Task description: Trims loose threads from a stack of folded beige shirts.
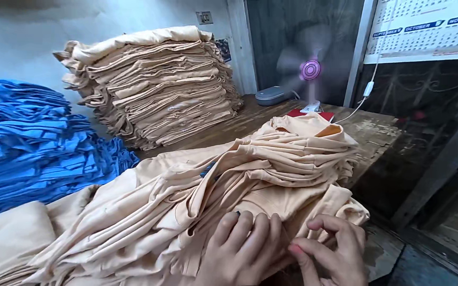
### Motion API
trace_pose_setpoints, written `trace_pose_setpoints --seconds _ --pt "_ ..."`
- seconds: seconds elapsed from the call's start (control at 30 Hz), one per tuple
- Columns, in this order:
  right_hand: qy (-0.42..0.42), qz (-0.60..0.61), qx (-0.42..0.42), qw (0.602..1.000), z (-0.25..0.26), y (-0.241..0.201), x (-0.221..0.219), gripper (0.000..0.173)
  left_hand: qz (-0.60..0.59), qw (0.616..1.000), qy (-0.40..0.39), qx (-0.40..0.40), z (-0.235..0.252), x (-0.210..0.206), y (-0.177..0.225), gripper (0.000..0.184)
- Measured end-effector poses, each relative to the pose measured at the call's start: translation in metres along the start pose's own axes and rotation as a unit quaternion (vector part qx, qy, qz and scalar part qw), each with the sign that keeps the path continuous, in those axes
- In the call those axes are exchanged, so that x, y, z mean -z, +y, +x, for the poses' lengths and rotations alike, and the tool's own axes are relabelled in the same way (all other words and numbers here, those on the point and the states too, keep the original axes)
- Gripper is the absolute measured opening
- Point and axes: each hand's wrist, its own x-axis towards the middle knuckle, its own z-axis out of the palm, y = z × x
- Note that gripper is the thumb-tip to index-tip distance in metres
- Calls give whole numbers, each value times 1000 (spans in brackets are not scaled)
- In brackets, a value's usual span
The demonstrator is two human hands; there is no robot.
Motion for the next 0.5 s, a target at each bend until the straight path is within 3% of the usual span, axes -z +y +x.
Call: trace_pose_setpoints --seconds 0.33,0.5 --pt "17 60 -62 996 1 8 2 20 3 999 42 18 -6 3 -3 18" --pt "11 89 -87 992 2 6 3 19 14 999 -8 -40 -5 1 2 24"
